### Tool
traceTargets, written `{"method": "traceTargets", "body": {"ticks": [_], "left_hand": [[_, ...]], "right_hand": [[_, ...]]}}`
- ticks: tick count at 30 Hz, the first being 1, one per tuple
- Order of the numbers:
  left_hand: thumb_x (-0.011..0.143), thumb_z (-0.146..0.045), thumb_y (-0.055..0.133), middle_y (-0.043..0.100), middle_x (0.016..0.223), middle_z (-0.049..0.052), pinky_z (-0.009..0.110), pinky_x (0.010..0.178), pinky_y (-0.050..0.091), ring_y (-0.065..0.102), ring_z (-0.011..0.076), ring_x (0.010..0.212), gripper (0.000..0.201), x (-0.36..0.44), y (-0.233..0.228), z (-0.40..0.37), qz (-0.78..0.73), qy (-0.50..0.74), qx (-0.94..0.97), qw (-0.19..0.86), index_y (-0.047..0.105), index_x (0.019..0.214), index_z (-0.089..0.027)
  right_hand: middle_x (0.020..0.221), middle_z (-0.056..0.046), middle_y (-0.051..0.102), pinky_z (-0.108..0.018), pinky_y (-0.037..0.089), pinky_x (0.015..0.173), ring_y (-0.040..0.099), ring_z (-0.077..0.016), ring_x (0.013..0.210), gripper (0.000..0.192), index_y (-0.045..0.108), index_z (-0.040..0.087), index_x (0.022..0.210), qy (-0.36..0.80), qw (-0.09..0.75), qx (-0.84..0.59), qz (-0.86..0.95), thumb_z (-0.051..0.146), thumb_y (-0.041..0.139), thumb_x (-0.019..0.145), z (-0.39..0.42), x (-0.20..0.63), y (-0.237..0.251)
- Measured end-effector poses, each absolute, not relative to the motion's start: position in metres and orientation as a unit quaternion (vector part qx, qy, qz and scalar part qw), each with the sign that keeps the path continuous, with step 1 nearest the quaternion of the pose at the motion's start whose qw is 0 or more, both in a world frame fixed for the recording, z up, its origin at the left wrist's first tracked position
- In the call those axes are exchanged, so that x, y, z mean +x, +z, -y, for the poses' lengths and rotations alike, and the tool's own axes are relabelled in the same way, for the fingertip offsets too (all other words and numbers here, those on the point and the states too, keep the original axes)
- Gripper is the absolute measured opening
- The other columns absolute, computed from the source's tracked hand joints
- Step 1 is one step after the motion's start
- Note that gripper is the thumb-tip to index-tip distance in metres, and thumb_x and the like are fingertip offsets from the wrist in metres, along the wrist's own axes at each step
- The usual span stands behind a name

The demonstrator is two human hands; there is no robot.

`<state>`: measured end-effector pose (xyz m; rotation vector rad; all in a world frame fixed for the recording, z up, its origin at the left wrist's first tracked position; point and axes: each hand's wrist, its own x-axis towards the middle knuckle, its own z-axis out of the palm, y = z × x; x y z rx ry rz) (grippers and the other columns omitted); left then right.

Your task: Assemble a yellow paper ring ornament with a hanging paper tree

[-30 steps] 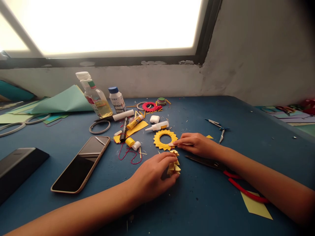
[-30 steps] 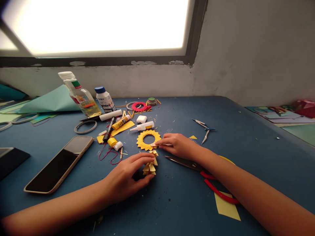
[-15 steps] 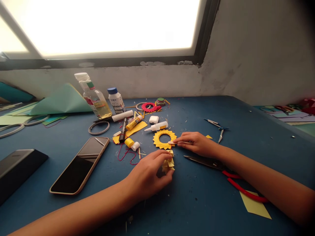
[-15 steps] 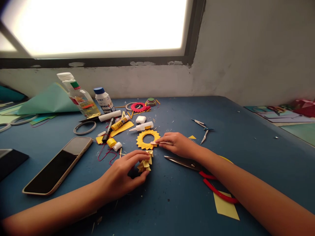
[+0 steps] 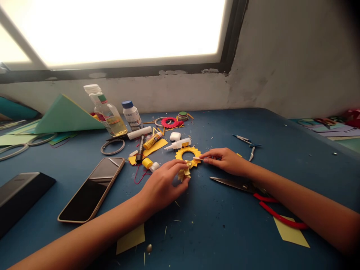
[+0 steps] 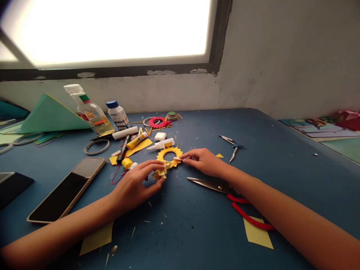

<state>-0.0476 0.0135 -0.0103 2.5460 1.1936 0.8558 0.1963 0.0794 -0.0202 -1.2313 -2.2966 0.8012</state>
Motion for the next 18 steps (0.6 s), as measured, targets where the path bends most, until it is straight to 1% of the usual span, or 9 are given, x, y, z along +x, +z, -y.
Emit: {"method": "traceTargets", "body": {"ticks": [2, 6, 11, 15, 18], "left_hand": [[0.083, -0.022, 0.057, 0.065, 0.112, 0.008, 0.033, 0.091, 0.051, 0.062, 0.0189, 0.102, 0.019, -0.047, -0.011, -0.015, -0.404, 0.291, 0.862, 0.093, 0.059, 0.102, -0.016], [0.083, -0.022, 0.057, 0.066, 0.11, 0.008, 0.033, 0.089, 0.052, 0.062, 0.0192, 0.101, 0.02, -0.048, -0.012, -0.019, -0.392, 0.296, 0.867, 0.078, 0.06, 0.102, -0.016], [0.083, -0.024, 0.058, 0.065, 0.114, 0.008, 0.034, 0.092, 0.051, 0.062, 0.0194, 0.104, 0.023, -0.049, -0.015, -0.025, -0.39, 0.297, 0.868, 0.071, 0.06, 0.104, -0.016], [0.083, -0.024, 0.058, 0.065, 0.115, 0.008, 0.034, 0.093, 0.05, 0.061, 0.0193, 0.105, 0.023, -0.049, -0.018, -0.026, -0.391, 0.295, 0.869, 0.07, 0.06, 0.105, -0.016], [0.083, -0.024, 0.058, 0.065, 0.115, 0.008, 0.033, 0.093, 0.05, 0.061, 0.0191, 0.105, 0.023, -0.048, -0.018, -0.026, -0.388, 0.297, 0.87, 0.071, 0.059, 0.105, -0.017]], "right_hand": [[0.095, -0.005, 0.071, -0.025, 0.043, 0.065, 0.06, -0.0146, 0.075, 0.031, 0.069, 0.022, 0.11, 0.26, 0.218, -0.439, 0.832, 0.034, 0.051, 0.087, -0.078, 0.197, -0.019], [0.089, -0.007, 0.069, -0.024, 0.042, 0.065, 0.059, -0.0132, 0.071, 0.03, 0.071, 0.019, 0.106, 0.146, 0.232, -0.396, 0.877, 0.028, 0.048, 0.089, -0.076, 0.2, -0.014], [0.085, -0.005, 0.066, -0.024, 0.04, 0.062, 0.058, -0.0118, 0.065, 0.029, 0.071, 0.022, 0.105, 0.054, 0.194, -0.373, 0.906, 0.025, 0.048, 0.088, -0.075, 0.208, -0.011], [0.082, -0.003, 0.065, -0.023, 0.036, 0.058, 0.055, -0.0104, 0.06, 0.028, 0.072, 0.025, 0.104, 0.008, 0.168, -0.348, 0.922, 0.027, 0.049, 0.088, -0.073, 0.21, -0.01], [0.082, -0.003, 0.066, -0.023, 0.035, 0.057, 0.056, -0.0107, 0.061, 0.028, 0.072, 0.026, 0.104, -0.007, 0.149, -0.329, 0.932, 0.029, 0.048, 0.089, -0.071, 0.209, -0.011]]}}
